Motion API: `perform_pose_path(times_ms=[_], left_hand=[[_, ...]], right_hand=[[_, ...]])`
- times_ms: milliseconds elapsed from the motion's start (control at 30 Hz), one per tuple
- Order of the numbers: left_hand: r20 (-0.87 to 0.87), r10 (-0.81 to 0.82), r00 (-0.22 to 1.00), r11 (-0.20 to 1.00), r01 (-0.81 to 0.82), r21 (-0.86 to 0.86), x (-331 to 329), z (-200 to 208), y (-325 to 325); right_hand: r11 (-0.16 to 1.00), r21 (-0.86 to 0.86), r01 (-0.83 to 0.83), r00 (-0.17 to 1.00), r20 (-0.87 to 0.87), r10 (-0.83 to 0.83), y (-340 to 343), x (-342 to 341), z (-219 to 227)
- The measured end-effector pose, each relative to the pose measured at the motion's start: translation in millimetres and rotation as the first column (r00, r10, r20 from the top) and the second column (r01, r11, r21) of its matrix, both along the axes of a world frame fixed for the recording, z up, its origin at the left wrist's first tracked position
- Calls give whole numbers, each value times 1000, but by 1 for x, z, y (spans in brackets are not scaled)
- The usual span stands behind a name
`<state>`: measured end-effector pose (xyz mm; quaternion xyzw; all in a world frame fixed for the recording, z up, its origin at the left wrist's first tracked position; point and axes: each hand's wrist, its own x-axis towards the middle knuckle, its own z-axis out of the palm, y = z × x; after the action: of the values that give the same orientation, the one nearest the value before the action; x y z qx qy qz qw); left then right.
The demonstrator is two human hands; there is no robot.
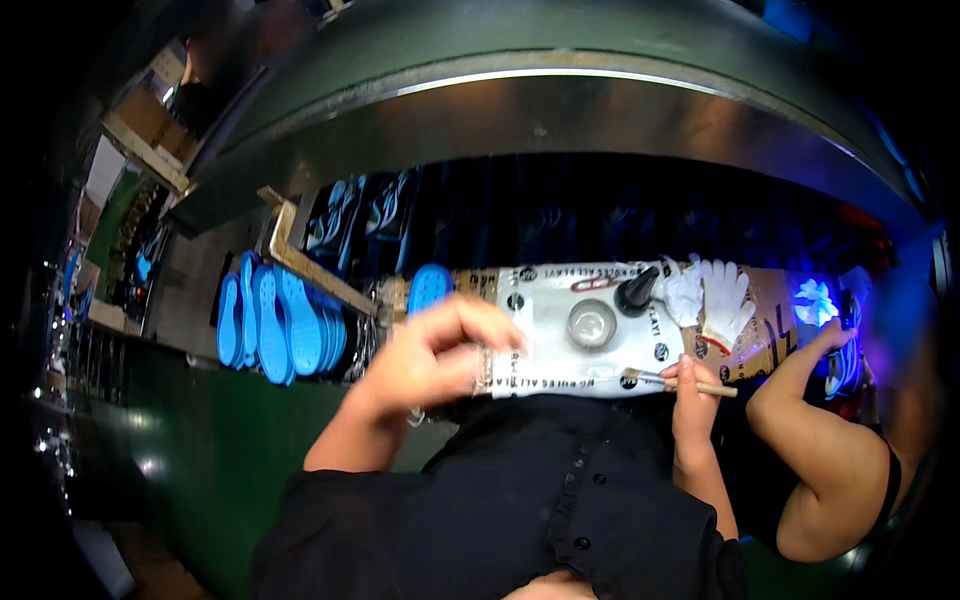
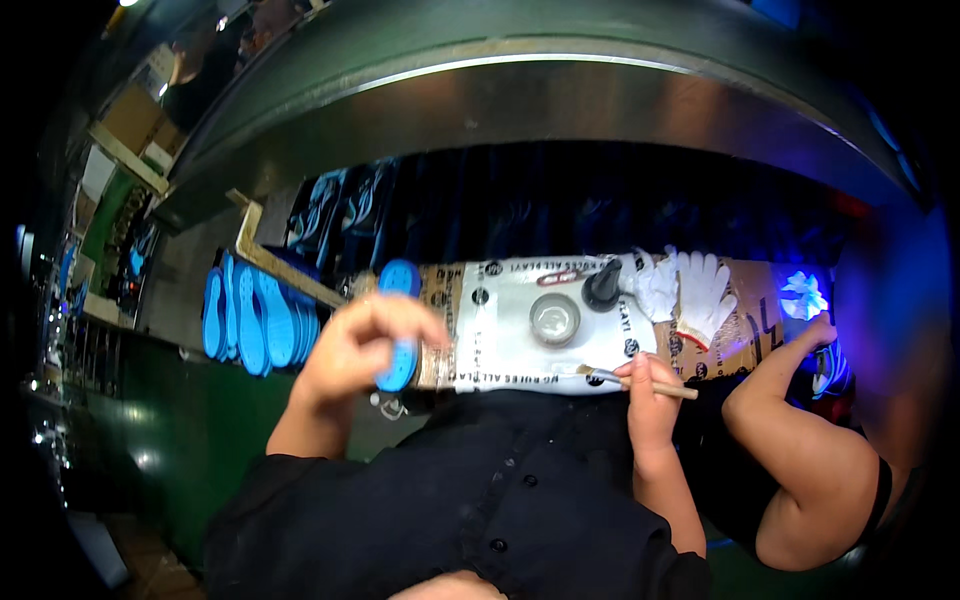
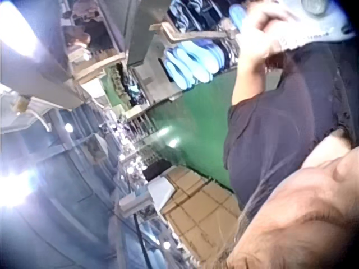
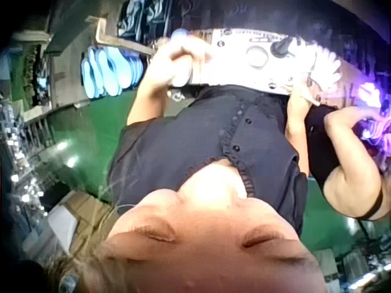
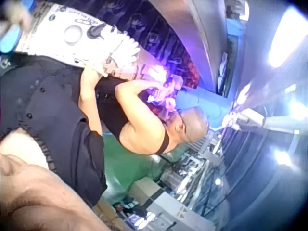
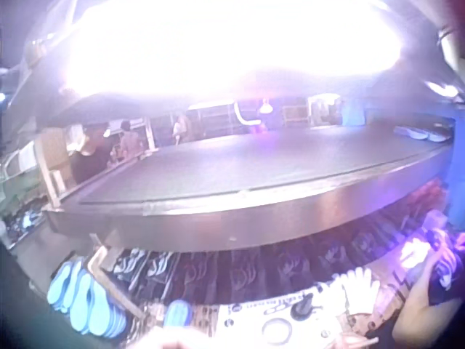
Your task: The person applies adhesive to the inner soles of blue shoes using a brush and then places the shoes on a conveyor belt.
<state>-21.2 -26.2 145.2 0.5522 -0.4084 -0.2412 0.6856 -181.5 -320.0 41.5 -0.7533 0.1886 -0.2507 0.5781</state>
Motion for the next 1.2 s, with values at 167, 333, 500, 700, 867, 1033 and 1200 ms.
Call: perform_pose_path(times_ms=[167, 333, 500, 700, 867, 1033, 1200], left_hand=[[688, 568, 451, -78, -803, 590, 24, -162, 150], [78, 781, 620, 265, -442, 857, -8, -207, 154], [-115, 848, 518, 437, -558, 706, -3, -214, 108], [-905, 332, 266, 859, -482, 173, -1, -153, 69], [-427, 658, 620, 743, -624, 240, -34, -120, -3], [-154, 621, 769, 779, -584, 227, -31, -105, -38], [5, 597, 803, 787, -586, 192, -34, -101, -58]], right_hand=[[988, 137, 66, 997, -56, -59, -9, 5, -22], [980, 198, 15, 1000, -12, -13, -4, 25, -18], [988, 147, -48, 999, 14, 46, 8, 35, -3], [974, 220, 52, 999, 0, -53, 1, 22, -5], [972, 236, -15, 997, 71, -1, 3, 21, 10], [986, -84, -143, 974, 163, 155, 7, 28, 47], [831, -518, -201, 884, 270, 382, 25, 36, 61]])
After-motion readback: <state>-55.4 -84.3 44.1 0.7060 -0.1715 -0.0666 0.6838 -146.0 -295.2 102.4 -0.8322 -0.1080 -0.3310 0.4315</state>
